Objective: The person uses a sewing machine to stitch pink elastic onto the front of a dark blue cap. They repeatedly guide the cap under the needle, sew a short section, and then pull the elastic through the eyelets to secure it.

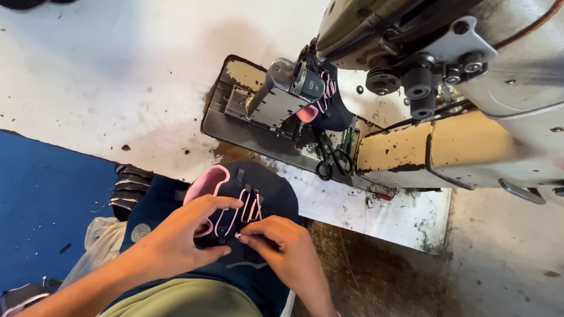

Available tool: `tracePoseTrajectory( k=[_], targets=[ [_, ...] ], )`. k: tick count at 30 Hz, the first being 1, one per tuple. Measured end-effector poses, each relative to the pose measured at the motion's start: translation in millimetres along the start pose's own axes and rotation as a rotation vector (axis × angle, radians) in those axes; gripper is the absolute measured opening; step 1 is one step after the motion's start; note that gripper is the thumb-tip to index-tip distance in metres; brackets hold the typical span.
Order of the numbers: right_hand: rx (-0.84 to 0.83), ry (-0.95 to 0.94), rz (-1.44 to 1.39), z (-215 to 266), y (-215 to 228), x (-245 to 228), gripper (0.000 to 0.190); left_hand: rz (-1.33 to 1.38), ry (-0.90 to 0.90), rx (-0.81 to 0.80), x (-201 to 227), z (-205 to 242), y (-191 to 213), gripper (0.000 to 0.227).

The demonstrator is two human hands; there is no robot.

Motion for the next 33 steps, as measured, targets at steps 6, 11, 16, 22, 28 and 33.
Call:
tracePoseTrajectory(
  k=[6,11,16,22,28,33],
  targets=[
    [-0.036,0.075,0.128,3,-9,-10,0.014,-0.022,-0.001,0.015,-4,1,0,0.063],
    [0.03,0.167,0.178,6,-12,-21,0.013,-0.024,0.005,0.021,-4,0,2,0.065],
    [0.08,0.238,0.032,12,-12,-22,0.027,0.204,-0.051,-0.078,-14,4,-6,0.05],
    [0.133,0.336,0.216,15,-17,-45,0.031,0.274,0.088,-0.07,-48,2,-6,0.072],
    [0.277,0.217,0.246,11,-27,-22,0.015,-0.023,-0.17,0.141,4,1,9,0.071],
    [0.647,0.178,-0.809,12,36,58,0.01,-0.198,-0.302,0.128,6,10,-18,0.075]
  ],
)
Point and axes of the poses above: each hand's wrist, its own z-axis away from the middle knuckle, its own y-axis out of the back of the hand, x = y × z, the point moved 9 cm from there along -z, towards the middle knuckle, and after that the axes turned 4 degrees about -x, right-handed, at the moved point
